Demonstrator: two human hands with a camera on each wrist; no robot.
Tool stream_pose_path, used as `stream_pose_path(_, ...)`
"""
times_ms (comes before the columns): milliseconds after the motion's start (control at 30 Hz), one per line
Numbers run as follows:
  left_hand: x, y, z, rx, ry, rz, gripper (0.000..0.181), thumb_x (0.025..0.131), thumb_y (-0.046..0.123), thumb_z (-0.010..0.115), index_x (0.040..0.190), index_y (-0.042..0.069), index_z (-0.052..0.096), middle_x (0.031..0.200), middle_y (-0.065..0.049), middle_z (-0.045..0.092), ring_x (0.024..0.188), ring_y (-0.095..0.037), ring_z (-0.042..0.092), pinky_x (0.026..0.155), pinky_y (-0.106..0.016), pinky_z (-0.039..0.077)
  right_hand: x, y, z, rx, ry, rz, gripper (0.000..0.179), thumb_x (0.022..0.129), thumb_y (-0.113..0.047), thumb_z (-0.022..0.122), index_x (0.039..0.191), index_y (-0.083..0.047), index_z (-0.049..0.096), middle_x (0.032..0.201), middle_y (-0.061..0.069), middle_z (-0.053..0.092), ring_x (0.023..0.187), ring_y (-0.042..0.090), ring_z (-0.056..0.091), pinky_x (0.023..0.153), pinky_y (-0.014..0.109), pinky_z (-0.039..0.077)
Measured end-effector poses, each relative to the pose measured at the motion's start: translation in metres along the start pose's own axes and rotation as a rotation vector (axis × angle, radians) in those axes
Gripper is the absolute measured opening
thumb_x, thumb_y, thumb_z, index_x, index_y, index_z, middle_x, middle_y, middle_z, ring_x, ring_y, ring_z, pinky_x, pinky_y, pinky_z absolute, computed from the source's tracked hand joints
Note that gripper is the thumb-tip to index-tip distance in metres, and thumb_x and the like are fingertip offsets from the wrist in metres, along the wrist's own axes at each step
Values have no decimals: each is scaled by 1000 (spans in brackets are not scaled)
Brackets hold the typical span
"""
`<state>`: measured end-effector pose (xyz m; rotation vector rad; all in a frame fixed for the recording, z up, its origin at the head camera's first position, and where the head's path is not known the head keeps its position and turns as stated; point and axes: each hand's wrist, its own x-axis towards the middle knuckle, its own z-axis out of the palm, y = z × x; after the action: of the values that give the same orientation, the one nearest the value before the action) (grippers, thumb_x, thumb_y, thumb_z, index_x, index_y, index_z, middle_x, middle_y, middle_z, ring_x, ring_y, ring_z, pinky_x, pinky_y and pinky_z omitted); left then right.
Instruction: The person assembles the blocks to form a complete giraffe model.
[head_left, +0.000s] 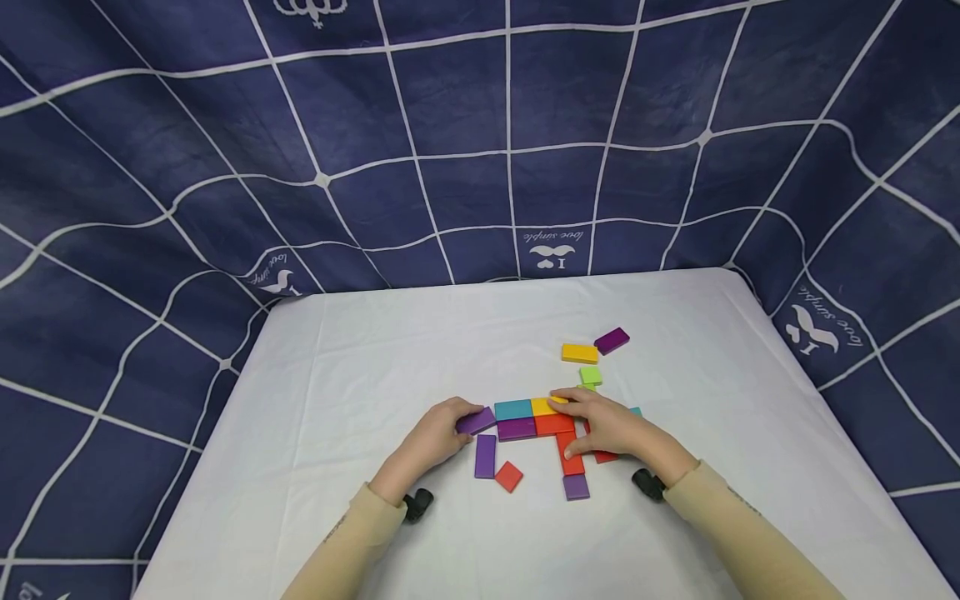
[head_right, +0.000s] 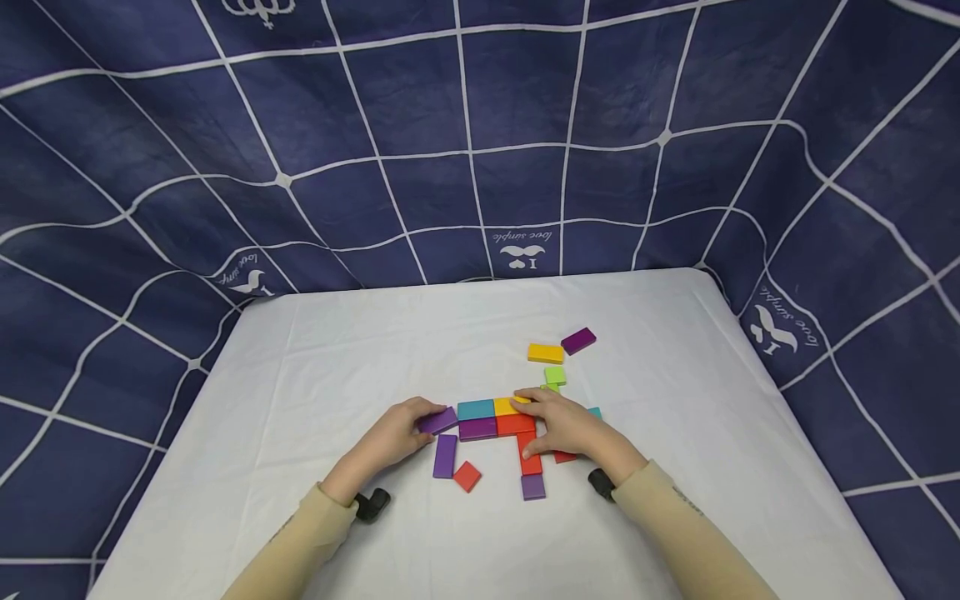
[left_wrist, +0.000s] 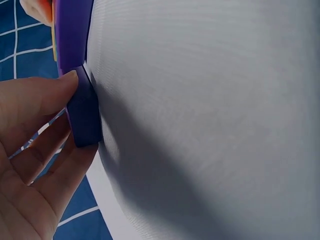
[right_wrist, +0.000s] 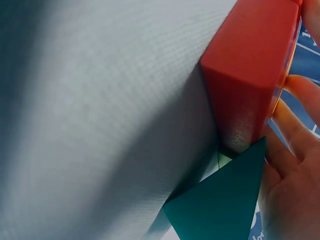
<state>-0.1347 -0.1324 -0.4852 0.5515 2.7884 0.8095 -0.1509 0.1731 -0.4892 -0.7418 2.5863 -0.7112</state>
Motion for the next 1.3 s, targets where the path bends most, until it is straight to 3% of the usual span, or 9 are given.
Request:
stream_pose_path(267, -7, 5, 1, 27, 49, 59, 42, 87, 9, 73, 128, 8, 66, 132, -7, 62, 126, -26, 54, 107, -42, 47, 0, 0, 0, 3, -2, 1, 81, 78, -42, 81, 146, -14, 49, 155, 5, 41, 140, 33, 40, 108, 56, 43)
stream_pose_path(400, -16, 10, -1, 56, 73, 102, 37, 86, 16, 76, 122, 13, 70, 126, -2, 65, 121, -21, 53, 104, -40, 48, 0, -1, -1, 5, -10, 11, 81, 78, -43, 81, 147, -15, 48, 155, 5, 41, 140, 32, 40, 108, 56, 43)
stream_pose_path(633, -27, 10, 2, 160, 42, 183, 39, 82, 26, 81, 118, 13, 71, 120, 1, 68, 113, -16, 57, 99, -35, 52, 0, -3, -2, 9, -11, 14, 81, 78, -43, 80, 147, -15, 48, 155, 5, 40, 140, 33, 39, 109, 56, 42)
stream_pose_path(933, -27, 9, 8, 255, 10, 284, 50, 78, 33, 84, 118, 7, 72, 119, -1, 69, 110, -18, 58, 98, -32, 53, -1, -3, -2, 6, -14, 22, 80, 79, -41, 81, 147, -15, 48, 155, 5, 40, 140, 32, 40, 108, 55, 43)
stream_pose_path(1300, -33, 22, 9, 264, -57, 261, 53, 80, 32, 82, 123, 4, 69, 123, -4, 66, 115, -19, 60, 99, -32, 53, 0, -1, 0, 2, -13, 28, 82, 78, -44, 81, 147, -16, 48, 155, 5, 40, 141, 32, 39, 109, 56, 42)
